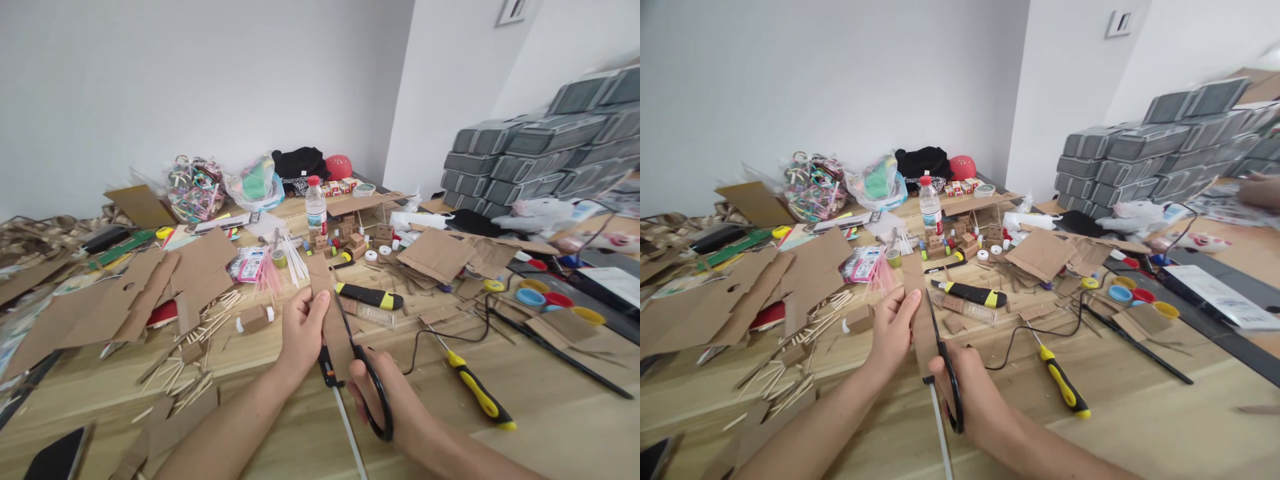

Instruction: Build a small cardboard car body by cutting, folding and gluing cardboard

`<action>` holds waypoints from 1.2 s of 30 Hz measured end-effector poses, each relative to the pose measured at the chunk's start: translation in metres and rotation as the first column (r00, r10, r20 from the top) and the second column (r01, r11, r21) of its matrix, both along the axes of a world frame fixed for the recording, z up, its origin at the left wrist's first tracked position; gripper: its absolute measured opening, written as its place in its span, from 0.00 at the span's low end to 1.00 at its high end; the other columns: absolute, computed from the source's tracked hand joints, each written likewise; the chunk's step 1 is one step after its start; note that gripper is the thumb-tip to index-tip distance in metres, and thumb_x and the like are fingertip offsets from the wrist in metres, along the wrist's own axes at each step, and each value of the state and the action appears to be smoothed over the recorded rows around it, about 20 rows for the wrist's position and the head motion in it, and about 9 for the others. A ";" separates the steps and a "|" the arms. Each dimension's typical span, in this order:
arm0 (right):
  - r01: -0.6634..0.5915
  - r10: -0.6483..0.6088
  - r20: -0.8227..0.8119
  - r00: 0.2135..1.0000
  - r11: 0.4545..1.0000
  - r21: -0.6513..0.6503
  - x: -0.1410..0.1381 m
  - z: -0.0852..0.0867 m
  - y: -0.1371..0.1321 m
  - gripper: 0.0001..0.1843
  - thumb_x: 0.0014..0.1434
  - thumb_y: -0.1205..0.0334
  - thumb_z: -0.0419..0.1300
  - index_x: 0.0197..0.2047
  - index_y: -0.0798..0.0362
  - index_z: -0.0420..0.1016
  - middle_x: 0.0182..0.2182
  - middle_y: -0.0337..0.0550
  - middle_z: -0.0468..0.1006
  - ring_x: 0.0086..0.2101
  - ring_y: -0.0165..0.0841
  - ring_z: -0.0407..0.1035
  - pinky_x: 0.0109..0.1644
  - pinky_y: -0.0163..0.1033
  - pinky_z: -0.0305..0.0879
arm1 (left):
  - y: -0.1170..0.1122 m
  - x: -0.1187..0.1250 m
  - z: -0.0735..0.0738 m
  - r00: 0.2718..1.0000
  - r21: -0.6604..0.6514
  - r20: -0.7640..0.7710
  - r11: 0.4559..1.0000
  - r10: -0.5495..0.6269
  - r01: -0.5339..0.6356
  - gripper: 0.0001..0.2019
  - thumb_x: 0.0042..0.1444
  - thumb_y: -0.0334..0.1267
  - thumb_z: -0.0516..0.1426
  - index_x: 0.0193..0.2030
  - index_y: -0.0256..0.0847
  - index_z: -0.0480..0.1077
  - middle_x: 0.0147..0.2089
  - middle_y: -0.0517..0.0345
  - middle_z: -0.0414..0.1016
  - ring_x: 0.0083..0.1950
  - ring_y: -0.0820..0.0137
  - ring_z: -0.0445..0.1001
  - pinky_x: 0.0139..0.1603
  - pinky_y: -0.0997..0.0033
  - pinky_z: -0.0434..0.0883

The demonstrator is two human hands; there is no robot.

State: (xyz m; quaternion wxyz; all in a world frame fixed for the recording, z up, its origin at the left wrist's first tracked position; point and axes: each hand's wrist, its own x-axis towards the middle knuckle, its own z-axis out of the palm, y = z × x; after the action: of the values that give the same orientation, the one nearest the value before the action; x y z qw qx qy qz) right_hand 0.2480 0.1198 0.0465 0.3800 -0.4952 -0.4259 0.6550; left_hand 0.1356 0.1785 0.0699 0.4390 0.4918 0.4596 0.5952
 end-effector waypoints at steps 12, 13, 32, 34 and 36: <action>-0.108 0.063 0.157 0.986 0.949 0.297 0.010 -0.002 -0.003 0.44 0.48 0.10 0.42 0.27 0.47 0.60 0.15 0.31 0.60 0.18 0.28 0.55 0.23 0.36 0.54 | -0.001 0.002 -0.003 0.997 0.018 -0.071 0.999 -0.042 0.043 0.27 0.49 0.62 0.63 0.18 0.43 0.59 0.19 0.66 0.55 0.23 0.74 0.55 0.23 0.75 0.56; -0.109 0.062 0.165 0.984 0.949 0.295 0.010 -0.003 -0.003 0.44 0.48 0.10 0.42 0.27 0.47 0.61 0.15 0.31 0.60 0.18 0.28 0.56 0.23 0.36 0.54 | 0.000 0.002 -0.004 0.997 0.011 -0.065 0.999 -0.044 0.045 0.27 0.49 0.62 0.63 0.18 0.43 0.59 0.19 0.66 0.56 0.23 0.74 0.55 0.23 0.75 0.56; -0.042 0.025 0.085 0.996 0.978 0.206 0.011 0.008 0.004 0.44 0.44 0.12 0.52 0.31 0.49 0.67 0.24 0.37 0.69 0.21 0.28 0.60 0.22 0.36 0.68 | -0.007 0.006 -0.005 0.988 -0.037 -0.093 0.992 -0.121 0.118 0.28 0.49 0.62 0.62 0.17 0.44 0.57 0.17 0.68 0.52 0.20 0.76 0.49 0.20 0.74 0.50; -0.055 0.035 0.097 0.995 0.976 0.210 0.011 0.007 0.004 0.40 0.46 0.15 0.55 0.30 0.49 0.67 0.24 0.37 0.69 0.20 0.28 0.60 0.22 0.37 0.69 | -0.007 0.007 -0.005 0.990 -0.035 -0.091 0.994 -0.111 0.108 0.27 0.49 0.62 0.62 0.17 0.43 0.58 0.17 0.67 0.53 0.21 0.76 0.50 0.20 0.74 0.51; -0.046 0.023 0.107 0.994 0.976 0.215 0.010 0.004 0.003 0.38 0.47 0.18 0.57 0.29 0.49 0.67 0.23 0.35 0.68 0.18 0.28 0.60 0.21 0.37 0.68 | -0.007 0.007 -0.004 0.991 -0.024 -0.090 0.995 -0.100 0.099 0.27 0.48 0.62 0.62 0.17 0.43 0.59 0.18 0.67 0.54 0.21 0.76 0.51 0.21 0.74 0.52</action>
State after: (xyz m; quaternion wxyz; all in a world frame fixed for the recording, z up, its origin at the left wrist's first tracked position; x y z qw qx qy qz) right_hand 0.2578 0.1225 0.0509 0.3978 -0.4767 -0.5224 0.5845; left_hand 0.1425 0.1718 0.0655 0.4513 0.5366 0.4598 0.5450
